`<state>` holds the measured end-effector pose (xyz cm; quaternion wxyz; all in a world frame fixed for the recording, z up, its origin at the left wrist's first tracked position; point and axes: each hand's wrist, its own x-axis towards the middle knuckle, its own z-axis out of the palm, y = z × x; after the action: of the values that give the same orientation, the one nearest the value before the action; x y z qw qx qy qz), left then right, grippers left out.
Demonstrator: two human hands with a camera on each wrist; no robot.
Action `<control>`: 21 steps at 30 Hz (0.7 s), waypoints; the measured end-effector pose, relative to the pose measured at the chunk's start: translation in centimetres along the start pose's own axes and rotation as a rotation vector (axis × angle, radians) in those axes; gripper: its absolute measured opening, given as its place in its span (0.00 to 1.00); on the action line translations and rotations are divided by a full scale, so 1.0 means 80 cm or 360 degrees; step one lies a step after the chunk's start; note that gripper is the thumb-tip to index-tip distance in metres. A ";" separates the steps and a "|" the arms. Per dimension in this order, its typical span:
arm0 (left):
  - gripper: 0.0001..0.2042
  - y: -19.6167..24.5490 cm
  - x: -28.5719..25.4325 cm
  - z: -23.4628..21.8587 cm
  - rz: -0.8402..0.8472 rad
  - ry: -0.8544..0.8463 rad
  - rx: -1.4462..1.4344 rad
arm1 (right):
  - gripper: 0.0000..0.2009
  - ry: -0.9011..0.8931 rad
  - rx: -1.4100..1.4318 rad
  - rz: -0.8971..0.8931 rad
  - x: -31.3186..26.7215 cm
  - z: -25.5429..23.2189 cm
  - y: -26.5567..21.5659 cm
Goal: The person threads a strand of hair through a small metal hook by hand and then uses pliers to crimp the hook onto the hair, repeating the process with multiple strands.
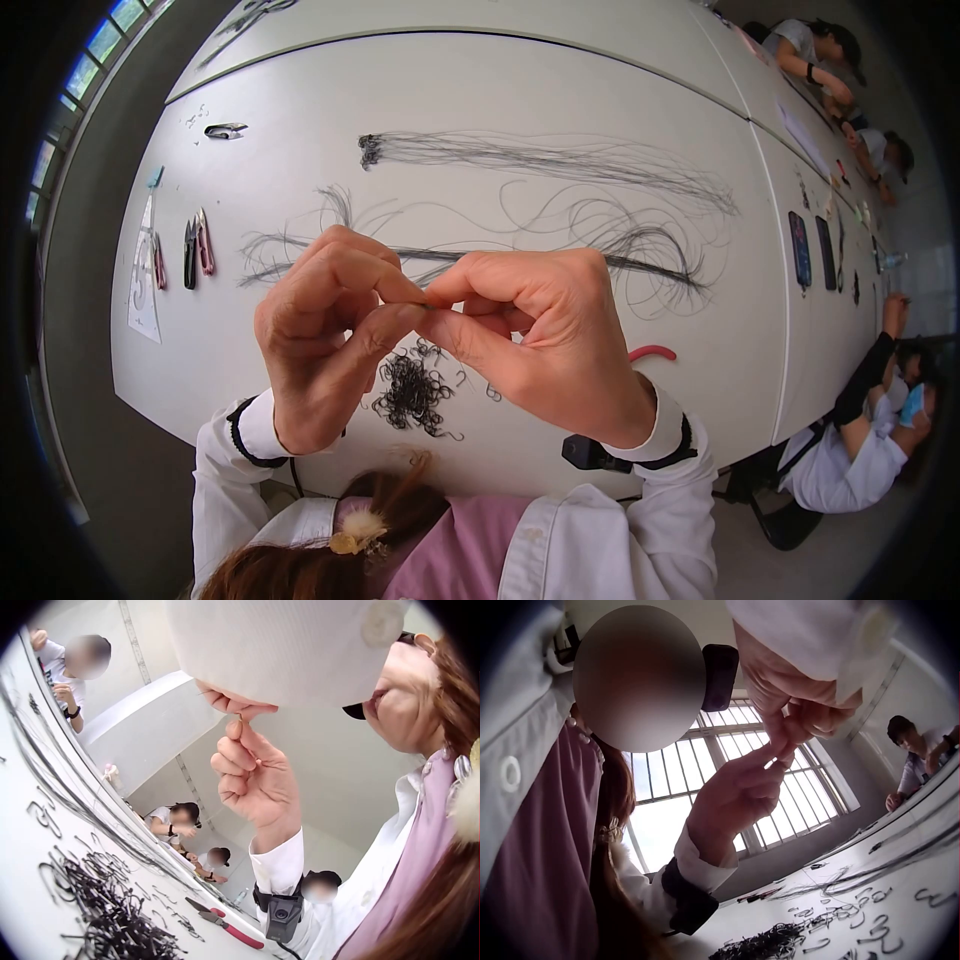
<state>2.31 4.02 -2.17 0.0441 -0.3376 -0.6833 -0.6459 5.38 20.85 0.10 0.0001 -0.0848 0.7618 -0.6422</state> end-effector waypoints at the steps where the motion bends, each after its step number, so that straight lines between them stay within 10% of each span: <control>1: 0.02 0.003 -0.001 0.000 0.0005 0.0003 0.0001 | 0.02 -0.0024 0.0119 0.0063 0.001 0.001 0.001; 6: 0.04 0.020 0.003 0.001 -0.0675 0.0123 -0.0365 | 0.10 -0.0068 -0.0544 -0.0260 0.014 -0.012 -0.009; 21: 0.06 0.012 0.001 0.007 -0.0454 0.0250 -0.0134 | 0.11 0.0161 -0.0815 -0.0636 0.008 -0.010 -0.010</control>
<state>3.00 4.48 -1.39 -0.0090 -0.1871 -0.6912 -0.6979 4.79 21.40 1.11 -0.1849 -0.1978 0.8660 -0.4204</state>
